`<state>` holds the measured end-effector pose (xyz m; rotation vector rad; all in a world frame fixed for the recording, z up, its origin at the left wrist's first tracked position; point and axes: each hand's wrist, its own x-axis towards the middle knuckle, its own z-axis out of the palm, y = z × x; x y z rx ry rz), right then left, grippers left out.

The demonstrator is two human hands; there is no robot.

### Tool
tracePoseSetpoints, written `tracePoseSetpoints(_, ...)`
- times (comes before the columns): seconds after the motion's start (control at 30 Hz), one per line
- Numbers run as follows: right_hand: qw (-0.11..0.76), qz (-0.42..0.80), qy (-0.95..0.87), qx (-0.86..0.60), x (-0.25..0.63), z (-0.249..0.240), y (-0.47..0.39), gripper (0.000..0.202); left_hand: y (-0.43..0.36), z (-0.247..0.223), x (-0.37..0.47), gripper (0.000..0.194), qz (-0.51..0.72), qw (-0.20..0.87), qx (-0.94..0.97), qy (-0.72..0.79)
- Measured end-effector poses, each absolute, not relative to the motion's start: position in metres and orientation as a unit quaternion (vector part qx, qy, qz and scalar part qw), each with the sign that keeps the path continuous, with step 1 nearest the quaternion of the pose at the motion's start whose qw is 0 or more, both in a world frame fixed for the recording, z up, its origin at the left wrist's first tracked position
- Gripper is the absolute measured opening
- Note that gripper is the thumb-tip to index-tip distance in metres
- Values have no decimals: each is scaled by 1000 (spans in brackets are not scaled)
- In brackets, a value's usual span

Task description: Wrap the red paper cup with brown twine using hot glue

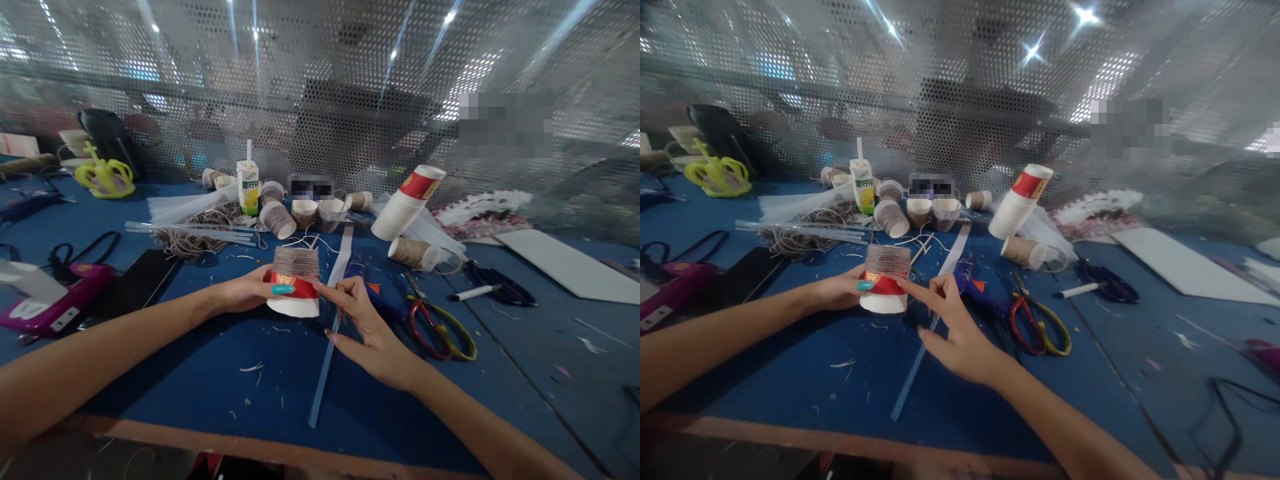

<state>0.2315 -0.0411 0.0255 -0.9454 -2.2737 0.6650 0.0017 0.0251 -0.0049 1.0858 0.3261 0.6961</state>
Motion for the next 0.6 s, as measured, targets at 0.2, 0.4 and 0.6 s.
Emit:
tracePoseSetpoints(0.2,284,250,-861,-341,230,28,-43,64,25,-6,2,57,317,788,507,150)
tracePoseSetpoints(0.4,279,242,-863,-345,229,28,-44,67,25,-7,1,61,317,779,513,171)
tracePoseSetpoints(0.6,283,233,-867,-337,229,27,-45,65,26,-6,1,61,311,772,531,159)
